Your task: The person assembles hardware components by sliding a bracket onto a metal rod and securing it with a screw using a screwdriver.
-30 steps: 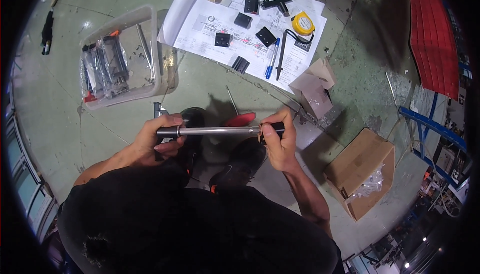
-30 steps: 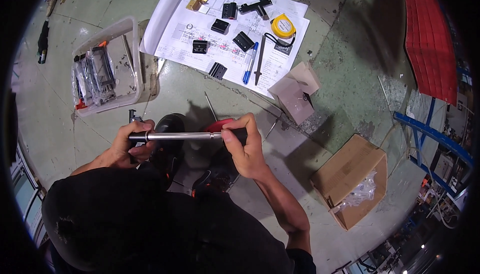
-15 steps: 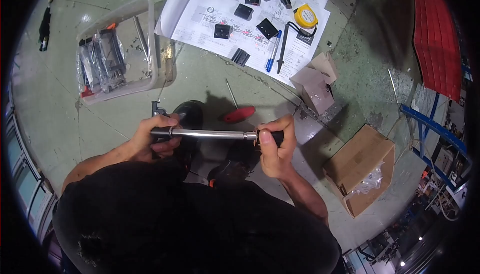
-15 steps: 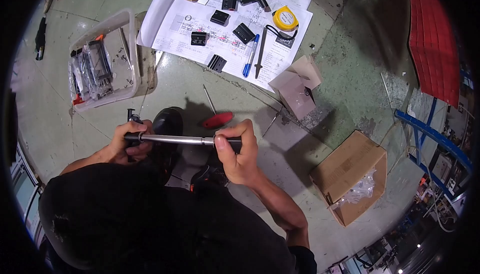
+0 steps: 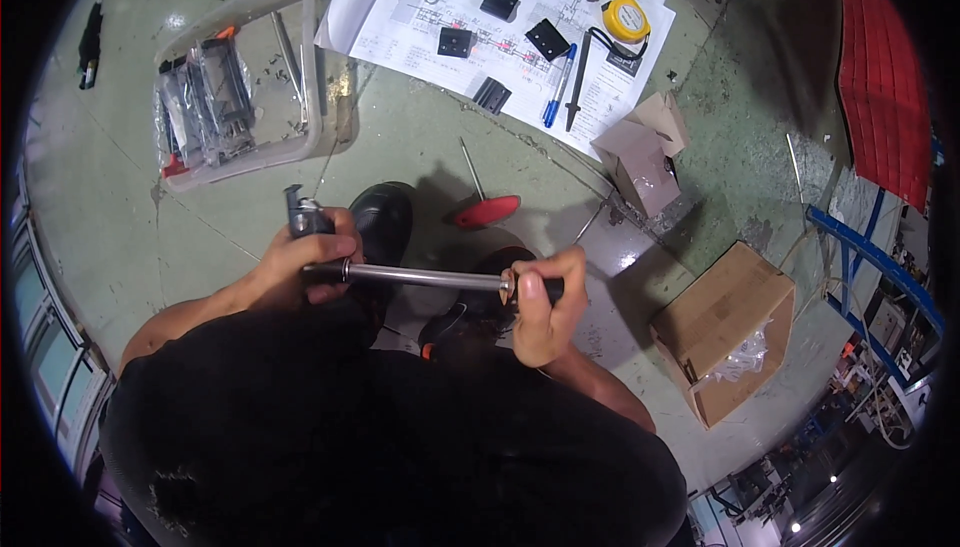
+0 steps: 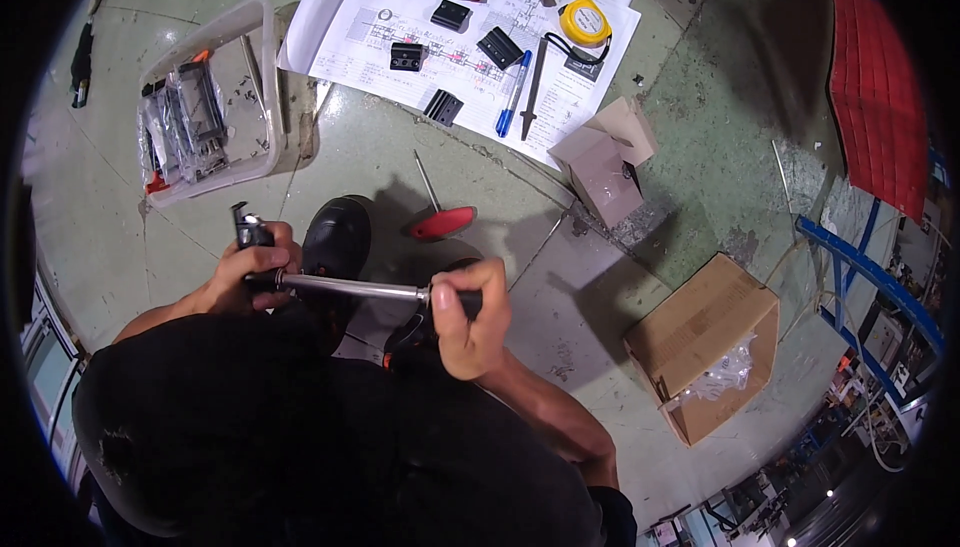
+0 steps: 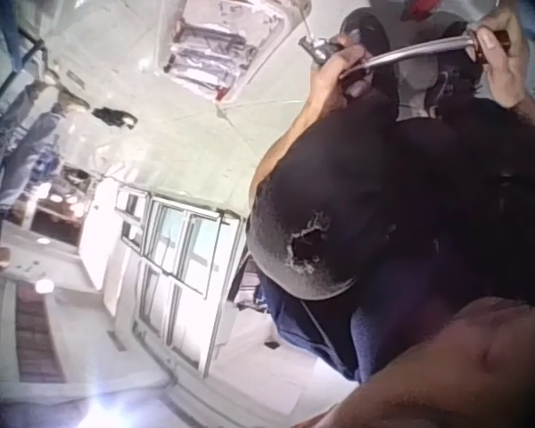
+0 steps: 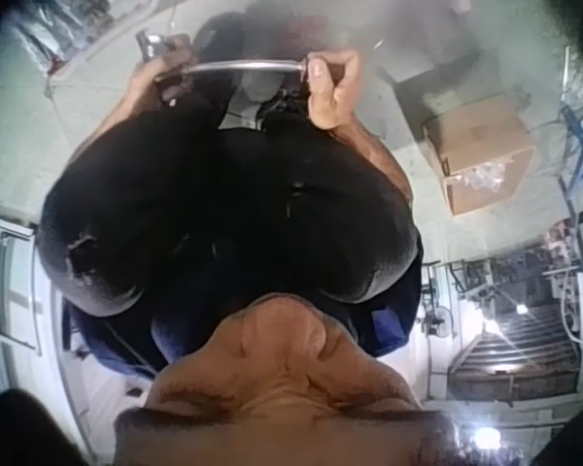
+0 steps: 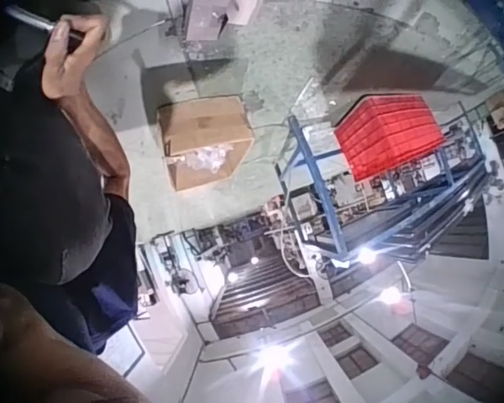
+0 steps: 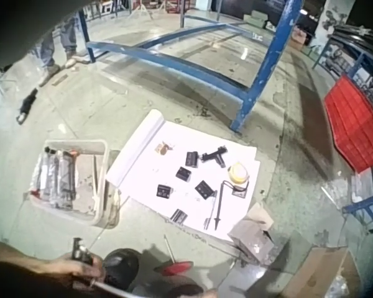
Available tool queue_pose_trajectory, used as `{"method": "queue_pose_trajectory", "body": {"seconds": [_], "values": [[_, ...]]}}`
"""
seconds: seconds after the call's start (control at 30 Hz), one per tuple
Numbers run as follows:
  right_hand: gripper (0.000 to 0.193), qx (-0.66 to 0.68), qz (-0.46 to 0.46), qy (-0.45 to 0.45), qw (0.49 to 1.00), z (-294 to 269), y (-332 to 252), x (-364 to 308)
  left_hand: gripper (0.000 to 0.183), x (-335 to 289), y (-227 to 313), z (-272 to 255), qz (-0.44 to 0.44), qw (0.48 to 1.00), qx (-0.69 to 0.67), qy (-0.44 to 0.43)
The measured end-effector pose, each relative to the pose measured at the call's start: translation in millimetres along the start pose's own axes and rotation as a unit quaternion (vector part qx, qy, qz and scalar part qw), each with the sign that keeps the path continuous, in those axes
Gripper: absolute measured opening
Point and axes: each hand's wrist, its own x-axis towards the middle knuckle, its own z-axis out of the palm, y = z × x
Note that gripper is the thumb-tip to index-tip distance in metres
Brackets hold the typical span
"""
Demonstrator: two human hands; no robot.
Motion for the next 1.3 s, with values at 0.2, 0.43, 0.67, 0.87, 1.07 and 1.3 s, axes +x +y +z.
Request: {"method": "queue_pose_trajectory", "body": {"seconds": [0.2,0.43,0.67,0.87,1.07,1.3], "values": [[0.012,0.014,-0.029,-0.005,0.999,6,6,2,0.015,3,-4,3,0.086,0.994,0.060,-0.039],[0.012,0.235,0.178,-0.018,0.955,17,-4,5,0.005,10,5,-2,0.376,0.855,0.333,-0.132],[0.039,0.418,0.257,-0.212,0.845,9,-4,20,0.004,17,36,6,0.455,0.752,0.438,-0.189],[0.060,0.302,-0.015,-0.078,0.950,33,-2,16,0.003,15,29,23,0.412,0.785,0.409,-0.216],[0.061,0.135,-0.364,0.018,0.921,42,-17,42,0.017,17,1,40,0.010,0.983,-0.049,-0.174],[0.020,0.249,-0.253,-0.093,0.930,41,-71,47,0.021,30,-1,43,-0.083,0.958,-0.146,-0.232]]}}
